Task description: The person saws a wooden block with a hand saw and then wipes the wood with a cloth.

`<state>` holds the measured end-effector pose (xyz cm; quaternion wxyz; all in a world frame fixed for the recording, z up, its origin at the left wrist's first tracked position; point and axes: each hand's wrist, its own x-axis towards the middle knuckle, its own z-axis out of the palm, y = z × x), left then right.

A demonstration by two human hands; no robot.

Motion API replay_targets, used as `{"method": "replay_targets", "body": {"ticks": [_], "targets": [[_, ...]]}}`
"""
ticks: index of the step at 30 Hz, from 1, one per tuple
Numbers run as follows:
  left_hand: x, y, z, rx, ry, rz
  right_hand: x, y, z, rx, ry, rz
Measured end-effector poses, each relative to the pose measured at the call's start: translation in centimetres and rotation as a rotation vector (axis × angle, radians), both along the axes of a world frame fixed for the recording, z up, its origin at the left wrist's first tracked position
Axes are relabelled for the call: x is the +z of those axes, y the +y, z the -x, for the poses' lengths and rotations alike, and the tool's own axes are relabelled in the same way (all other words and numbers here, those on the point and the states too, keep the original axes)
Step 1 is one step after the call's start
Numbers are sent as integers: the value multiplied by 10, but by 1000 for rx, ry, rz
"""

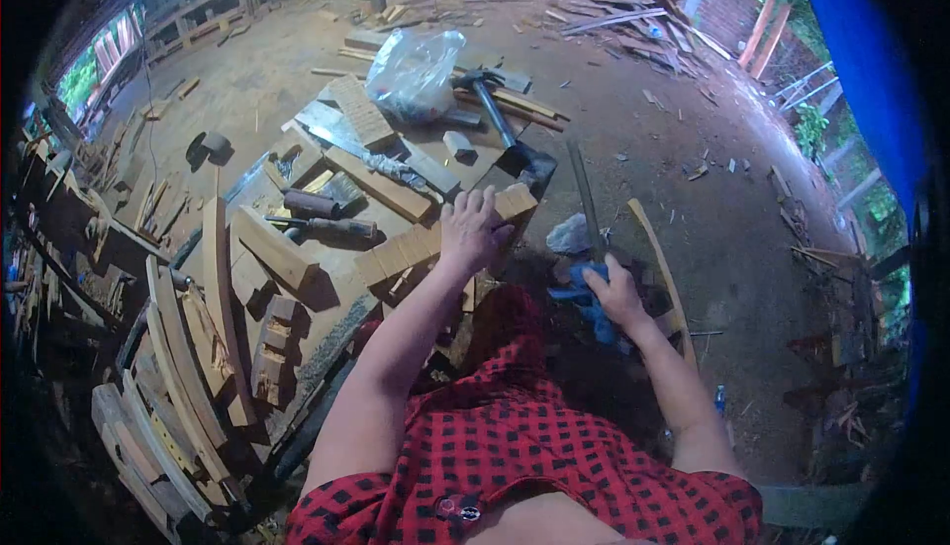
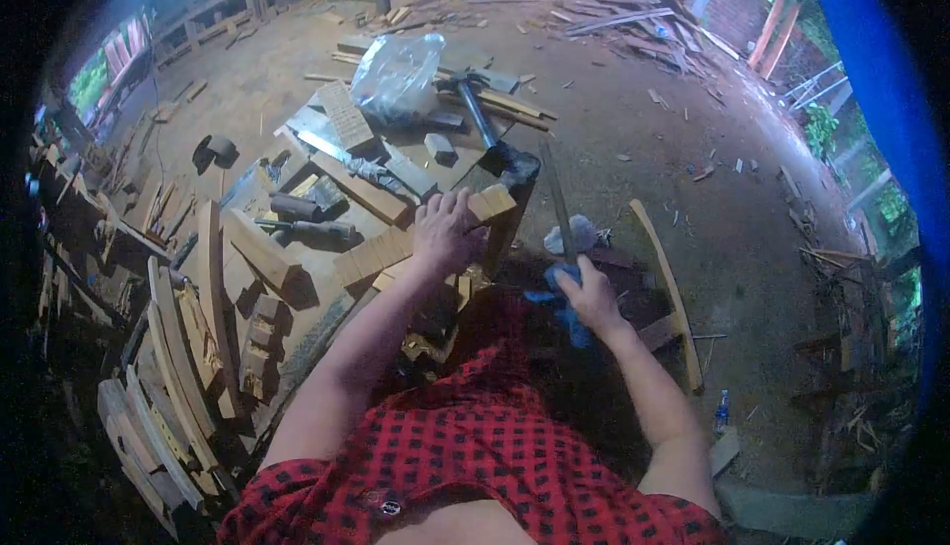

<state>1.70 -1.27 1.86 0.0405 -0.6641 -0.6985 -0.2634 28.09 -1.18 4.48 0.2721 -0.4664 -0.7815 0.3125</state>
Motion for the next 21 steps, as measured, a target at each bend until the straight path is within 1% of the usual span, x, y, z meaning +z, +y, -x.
{"method": "replay_targets", "body": {"ticks": [1,2,3,5,6,7,8,10,11,12,14,16,19,21], "targets": [[4,-5,-5,-59,-36,-100,10,3,15,-32,17,-45],[7,-10,-13,-65,-25,-110,17,5,29,-63,37,-88],[7,-16,-25,-136,-326,-72,23,5,42,-67,49,-94],[5,-28,-43,-291,-957,41,28,3,64,-55,80,-217],[10,-34,-48,-376,-1288,118,22,2,68,-60,95,-218],[15,-41,-45,-451,-1438,230,12,3,72,-84,71,-162],[18,-48,-46,-455,-1427,234,6,3,74,-108,44,-106],[18,-62,-50,-402,-1663,378,10,-4,74,-93,89,-150],[2,-61,-51,-425,-1663,341,10,-7,74,-115,64,-170],[4,-65,-55,-428,-1660,344,10,-10,72,-136,37,-189],[7,-72,-62,-373,-1745,305,13,-17,73,-170,-6,-194],[10,-77,-69,-379,-1713,273,14,-22,73,-199,-49,-201],[18,-80,-74,-383,-1679,248,8,-25,76,-170,-62,-268],[28,-82,-77,-385,-1675,256,0,-26,78,-131,-172,-227]]}}
